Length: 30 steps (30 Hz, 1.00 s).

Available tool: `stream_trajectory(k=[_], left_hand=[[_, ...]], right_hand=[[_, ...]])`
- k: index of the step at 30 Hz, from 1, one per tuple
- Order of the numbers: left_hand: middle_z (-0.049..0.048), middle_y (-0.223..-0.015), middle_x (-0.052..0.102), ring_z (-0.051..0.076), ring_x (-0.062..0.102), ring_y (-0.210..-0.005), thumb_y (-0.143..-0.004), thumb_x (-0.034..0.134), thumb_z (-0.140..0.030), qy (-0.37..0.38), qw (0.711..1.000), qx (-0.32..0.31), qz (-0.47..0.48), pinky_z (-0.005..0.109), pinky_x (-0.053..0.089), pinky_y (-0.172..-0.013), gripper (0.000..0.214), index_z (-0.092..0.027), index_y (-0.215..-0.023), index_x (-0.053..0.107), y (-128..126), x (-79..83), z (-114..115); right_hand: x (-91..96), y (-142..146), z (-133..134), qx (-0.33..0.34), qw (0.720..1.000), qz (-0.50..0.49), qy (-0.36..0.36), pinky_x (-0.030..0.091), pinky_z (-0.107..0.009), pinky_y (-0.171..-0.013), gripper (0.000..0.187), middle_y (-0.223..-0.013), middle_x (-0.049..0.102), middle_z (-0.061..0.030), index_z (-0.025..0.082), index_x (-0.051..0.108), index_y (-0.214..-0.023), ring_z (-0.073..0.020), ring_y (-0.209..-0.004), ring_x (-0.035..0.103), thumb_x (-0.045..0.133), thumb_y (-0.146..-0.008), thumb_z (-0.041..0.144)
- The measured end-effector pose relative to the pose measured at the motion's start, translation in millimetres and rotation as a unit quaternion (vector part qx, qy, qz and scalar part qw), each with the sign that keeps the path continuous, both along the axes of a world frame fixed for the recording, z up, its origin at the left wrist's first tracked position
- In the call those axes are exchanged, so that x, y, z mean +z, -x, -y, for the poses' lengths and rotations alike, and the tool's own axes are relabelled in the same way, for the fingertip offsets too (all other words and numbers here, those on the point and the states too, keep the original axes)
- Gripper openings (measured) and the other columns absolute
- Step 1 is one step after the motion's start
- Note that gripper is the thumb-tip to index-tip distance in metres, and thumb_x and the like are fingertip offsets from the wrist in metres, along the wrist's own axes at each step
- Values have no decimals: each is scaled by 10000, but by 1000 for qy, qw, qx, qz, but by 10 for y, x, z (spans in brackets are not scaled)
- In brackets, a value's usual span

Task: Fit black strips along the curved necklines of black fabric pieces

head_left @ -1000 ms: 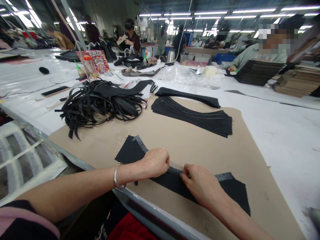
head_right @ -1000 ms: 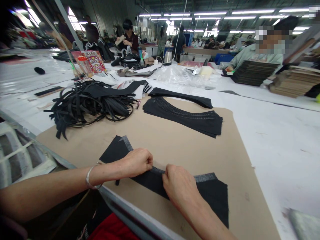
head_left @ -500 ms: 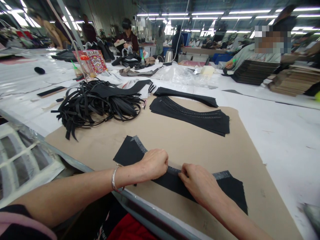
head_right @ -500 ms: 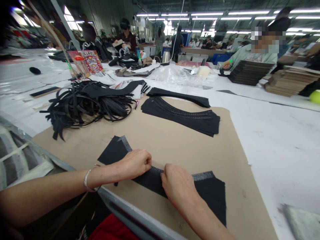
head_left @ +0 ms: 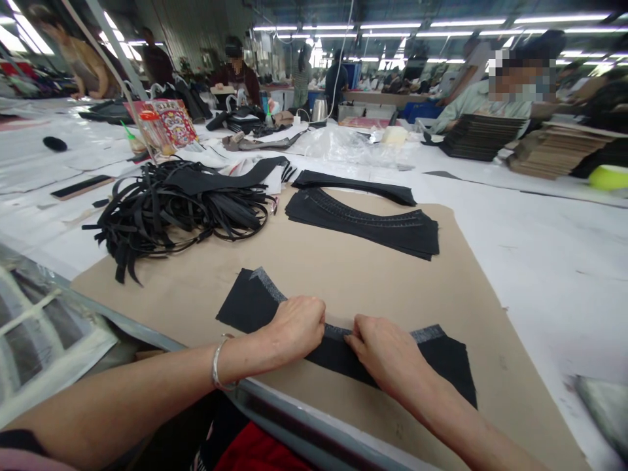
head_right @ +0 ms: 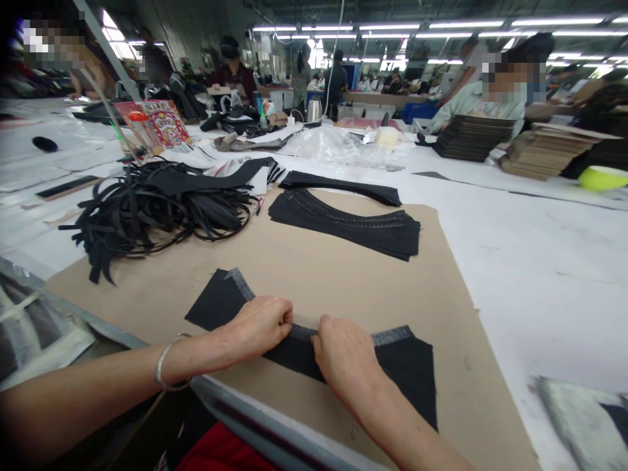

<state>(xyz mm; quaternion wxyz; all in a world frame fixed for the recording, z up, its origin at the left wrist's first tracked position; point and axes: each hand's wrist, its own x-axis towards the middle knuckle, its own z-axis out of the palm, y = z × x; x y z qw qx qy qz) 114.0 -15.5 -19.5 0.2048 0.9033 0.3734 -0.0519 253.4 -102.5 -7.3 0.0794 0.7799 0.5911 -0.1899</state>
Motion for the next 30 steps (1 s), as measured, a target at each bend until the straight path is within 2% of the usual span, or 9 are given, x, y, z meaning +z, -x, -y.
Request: stream_trajectory(k=[9,11,15,18,21,25,27,30], left_hand=[[56,-734,694,248,668,-741,-755,483,-181,-3,1000,5,-2,315,467,-618,155,-202,-746,637,3,-31,26],[52,-750,684,241,662,-746,-761,492,-177,-8,1000,12,1,309,460,-618,138,-198,-823,613,13,-38,28],[39,-763,652,239,639,-741,-761,547,-201,-21,999,30,2,309,448,-606,263,-180,-1021,517,36,-19,20],[36,-849,622,221,605,-827,-771,569,-184,-64,998,9,29,320,454,-698,172,-191,-935,517,48,13,61],[47,-982,585,220,544,-966,-793,532,-99,-129,987,-32,92,358,431,-837,142,-191,-901,539,68,-21,170],[40,-1014,593,188,534,-950,-847,416,-10,-117,962,-182,167,326,444,-874,277,-185,-996,571,122,-213,324],[55,-1007,603,192,540,-923,-850,392,6,-135,950,-231,164,323,462,-868,320,-159,-1057,572,149,-308,367],[84,-1012,611,211,548,-914,-821,389,20,-181,938,-263,136,339,478,-867,377,-112,-1131,558,172,-376,394]], right_hand=[[-20,-36,34,-2,1000,1,-10,361,-298,-574,182,-816,707,-96,184,617,-791,-260,-793,665,489,-873,284],[-26,-40,43,0,1000,3,-11,368,-299,-577,184,-814,706,-97,183,620,-792,-260,-791,666,496,-873,293],[-14,-45,57,0,1000,7,-14,386,-302,-584,183,-815,704,-102,180,627,-825,-267,-791,671,506,-875,307],[23,-52,68,-6,1000,6,-19,404,-305,-595,185,-810,701,-108,175,631,-836,-272,-791,674,512,-874,311],[58,-52,87,-12,1000,-3,-28,420,-303,-618,168,-816,700,-108,174,631,-863,-269,-816,674,532,-864,310],[51,-39,102,-28,999,-18,-43,425,-305,-633,167,-841,700,-105,176,625,-916,-264,-820,672,539,-858,307],[31,-59,103,-41,998,-25,-49,416,-303,-623,183,-840,697,-106,172,621,-930,-261,-805,668,539,-856,318],[33,-189,124,-56,996,-47,-48,387,-284,-595,243,-821,691,-94,174,622,-899,-247,-786,653,580,-821,400]])
